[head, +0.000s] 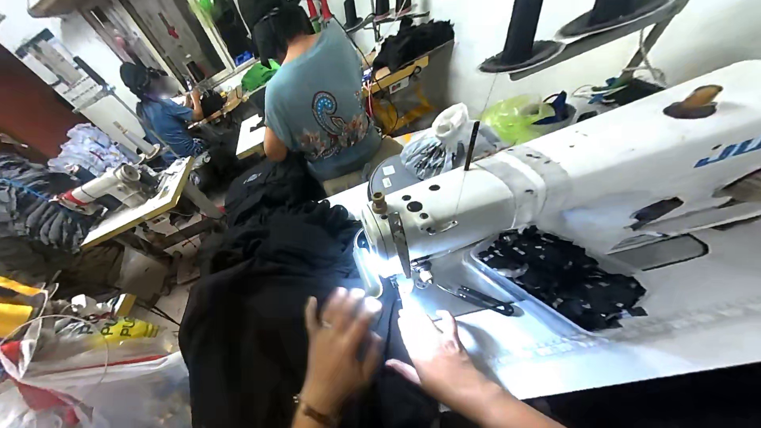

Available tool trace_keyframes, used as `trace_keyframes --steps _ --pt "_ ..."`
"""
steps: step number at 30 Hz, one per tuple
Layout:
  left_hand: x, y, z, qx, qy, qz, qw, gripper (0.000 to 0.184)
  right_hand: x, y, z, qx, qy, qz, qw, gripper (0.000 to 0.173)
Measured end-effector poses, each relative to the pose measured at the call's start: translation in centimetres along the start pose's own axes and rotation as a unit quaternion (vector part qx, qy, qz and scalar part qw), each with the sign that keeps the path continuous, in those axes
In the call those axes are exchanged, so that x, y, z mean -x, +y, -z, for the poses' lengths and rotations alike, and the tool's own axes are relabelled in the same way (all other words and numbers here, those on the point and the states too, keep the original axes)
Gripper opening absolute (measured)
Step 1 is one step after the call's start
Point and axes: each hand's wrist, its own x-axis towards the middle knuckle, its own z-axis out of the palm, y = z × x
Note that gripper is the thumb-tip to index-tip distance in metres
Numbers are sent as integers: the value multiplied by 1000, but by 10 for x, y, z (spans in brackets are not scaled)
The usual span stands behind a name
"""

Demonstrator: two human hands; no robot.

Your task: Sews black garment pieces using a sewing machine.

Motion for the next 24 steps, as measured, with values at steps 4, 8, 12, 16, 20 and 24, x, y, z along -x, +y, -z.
trace_keyframes --steps 4,8,12,16,20,24 --pt "19 -17 -39 49 -233 -11 971 62 4 23 10 -24 -21 10 999 81" --pt "22 -21 -32 47 -224 -29 973 62 10 30 13 -16 -27 25 999 81" --pt "14 -7 -24 3 -169 -34 985 52 13 25 15 -28 -39 19 999 85" --pt "5 16 -14 21 -86 2 996 40 16 59 28 -55 106 37 992 56" --pt "1 29 -11 80 -35 19 996 34 11 134 95 -48 159 -82 983 23" --pt "-1 48 -18 119 -51 4 992 30 -11 179 126 -44 46 -195 979 18"
